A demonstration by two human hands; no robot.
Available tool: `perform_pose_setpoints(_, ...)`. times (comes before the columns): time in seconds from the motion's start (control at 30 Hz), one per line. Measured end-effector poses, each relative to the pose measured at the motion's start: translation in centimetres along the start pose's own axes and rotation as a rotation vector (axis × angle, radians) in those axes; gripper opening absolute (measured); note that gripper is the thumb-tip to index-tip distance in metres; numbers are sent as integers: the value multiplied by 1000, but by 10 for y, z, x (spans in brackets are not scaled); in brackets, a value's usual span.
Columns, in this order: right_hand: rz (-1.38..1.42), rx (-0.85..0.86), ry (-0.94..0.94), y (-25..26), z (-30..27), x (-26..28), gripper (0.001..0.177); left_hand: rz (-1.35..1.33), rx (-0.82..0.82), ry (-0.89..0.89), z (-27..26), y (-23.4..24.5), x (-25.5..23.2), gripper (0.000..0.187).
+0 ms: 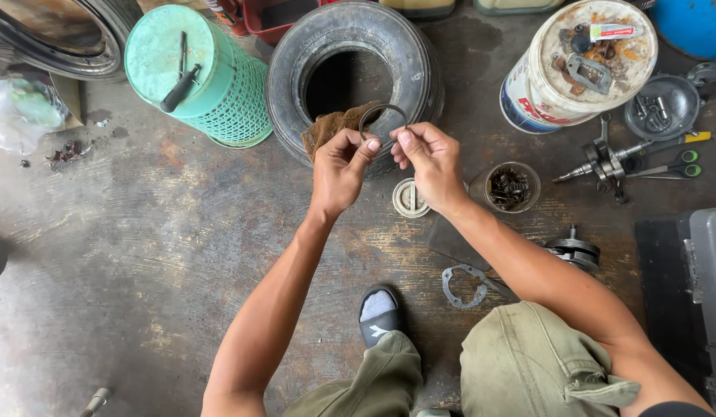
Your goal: The person sits on the floor and cleans a small metal ring using a brown cloth. They then use a yellow utility knife to scrape the inside surface of the ring, rotating it to clean different sections.
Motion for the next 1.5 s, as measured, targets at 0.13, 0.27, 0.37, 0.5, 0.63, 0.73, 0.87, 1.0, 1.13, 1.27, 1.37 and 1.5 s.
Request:
perform_pose_setpoints(0.13,44,109,8,6,3,26,22,-7,-24,3,-5,3,-25,20)
perform_pose_setpoints(0.27,132,196,-26,11,1,55,34,-54,-4,24,-11,-3,-38,25)
perform_pose_setpoints(0.37,112,219,5,24,5,60,33,-132,1,14,-12,-5,-46,24)
perform_pose_setpoints(0.5,7,155,2,33,3,76,13,-186,4,-27,-16,-5,-64,23)
perform_pose_setpoints(0.63,-159,288,12,19,-1,116,8,-211,19,-52,-21,-7,-76,22)
perform_pose_setpoints(0.73,-83,345,-12,21,-6,130,23,-221,29,-66,-26,-11,-80,22)
perform_pose_setpoints(0.87,-6,433,-21,16,-13,136,22,-210,11,-113,-32,-12,-96,21)
perform_pose_setpoints(1.0,-120,419,32,2,-22,149,10,-200,-24,-151,-37,-12,-107,20)
perform_pose_setpoints(1.13,-60,406,42,-2,-24,150,17,-132,-47,-193,-42,-5,-118,20)
perform_pose_setpoints(1.27,-45,432,29,2,-21,143,37,-170,-82,-154,-45,-5,-115,21)
perform_pose_setpoints(1.37,-57,402,34,7,-20,139,32,-191,-87,-125,-44,-6,-109,21)
perform_pose_setpoints(1.5,-66,363,65,0,-20,140,22,-215,-80,-108,-43,-7,-104,21)
Point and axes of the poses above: each hand's wrist, its own z-axis towards the middle knuckle, its own y-axis out of the back of the hand, x = y × z, the point moved 1 cm from there along z, towards the middle knuckle, and after that the axes turned 14 degrees about z, right-handed, at the moved point
